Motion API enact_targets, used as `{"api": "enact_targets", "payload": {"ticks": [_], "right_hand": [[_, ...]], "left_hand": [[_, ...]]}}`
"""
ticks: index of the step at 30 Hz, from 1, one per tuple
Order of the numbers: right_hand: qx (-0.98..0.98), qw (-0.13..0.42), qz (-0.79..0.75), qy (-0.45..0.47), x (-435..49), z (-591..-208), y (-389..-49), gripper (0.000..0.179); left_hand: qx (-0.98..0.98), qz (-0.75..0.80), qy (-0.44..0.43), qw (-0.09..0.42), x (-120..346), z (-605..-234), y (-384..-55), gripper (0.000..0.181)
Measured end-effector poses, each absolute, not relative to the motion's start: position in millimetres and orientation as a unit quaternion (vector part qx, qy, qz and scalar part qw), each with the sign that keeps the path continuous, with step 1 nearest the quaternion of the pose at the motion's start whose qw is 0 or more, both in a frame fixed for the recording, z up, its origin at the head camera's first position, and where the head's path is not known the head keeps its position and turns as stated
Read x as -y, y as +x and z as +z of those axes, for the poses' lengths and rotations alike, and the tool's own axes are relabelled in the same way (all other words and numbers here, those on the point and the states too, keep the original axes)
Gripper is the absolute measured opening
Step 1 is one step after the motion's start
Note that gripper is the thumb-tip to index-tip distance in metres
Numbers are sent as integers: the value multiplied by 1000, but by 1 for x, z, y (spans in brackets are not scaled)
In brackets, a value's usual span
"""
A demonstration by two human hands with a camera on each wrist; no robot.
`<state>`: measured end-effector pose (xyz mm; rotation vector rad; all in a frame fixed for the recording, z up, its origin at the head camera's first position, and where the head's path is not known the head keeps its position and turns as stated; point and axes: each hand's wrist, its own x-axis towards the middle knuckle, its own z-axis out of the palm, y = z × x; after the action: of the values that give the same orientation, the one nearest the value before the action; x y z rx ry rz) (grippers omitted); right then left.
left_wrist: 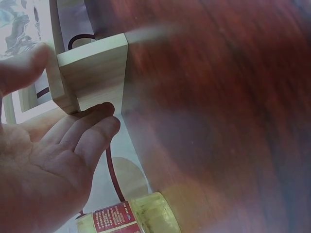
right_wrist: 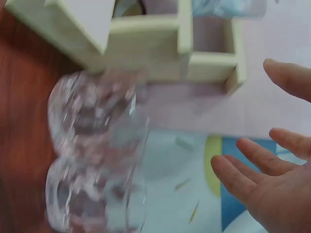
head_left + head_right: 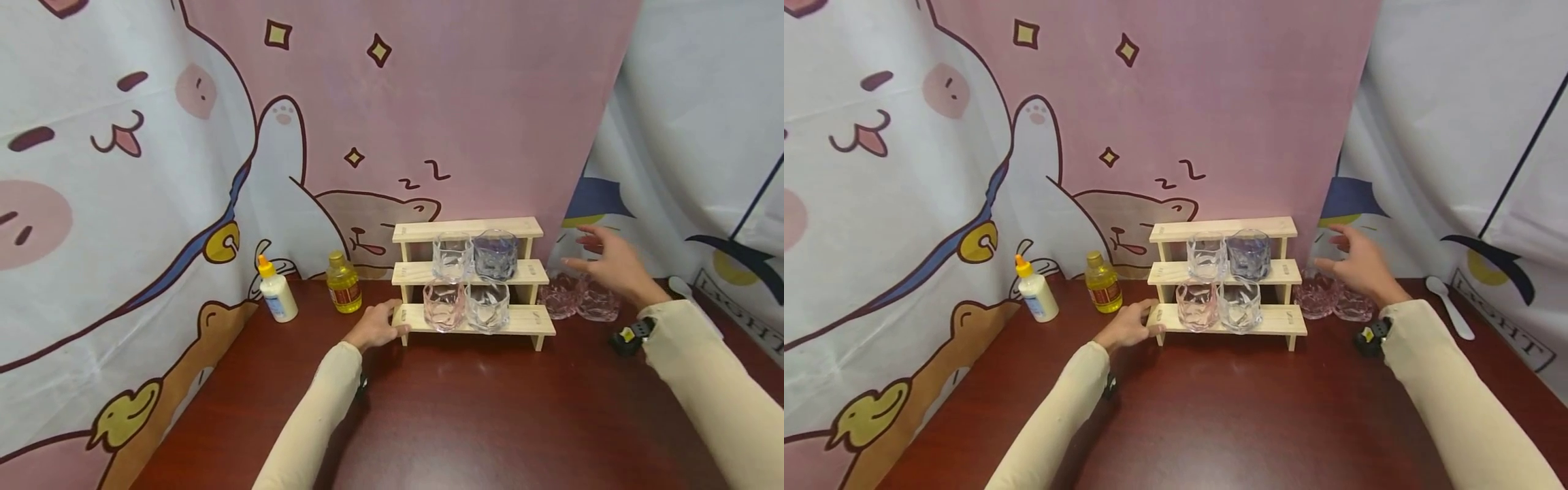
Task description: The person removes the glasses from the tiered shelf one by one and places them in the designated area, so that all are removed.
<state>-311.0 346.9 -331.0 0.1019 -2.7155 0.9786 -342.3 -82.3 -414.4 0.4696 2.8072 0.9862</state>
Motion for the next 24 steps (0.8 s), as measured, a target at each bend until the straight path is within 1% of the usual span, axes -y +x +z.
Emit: {"api": "enact_targets", "payload": {"ticks": [5,14,24], "right_hand": [[912,127,384,65,-322,-327,-311,85],[894,100,426,100,-286,-325,-318,83],[909,55,405,86,-261,-325,-328,95]], "left_hand": [[-931,322,158,63,83,-416,-344,65],[-930,325,164,56,84,-418,-345,65],[-930,324,167,53,84,-417,-345,64]]}}
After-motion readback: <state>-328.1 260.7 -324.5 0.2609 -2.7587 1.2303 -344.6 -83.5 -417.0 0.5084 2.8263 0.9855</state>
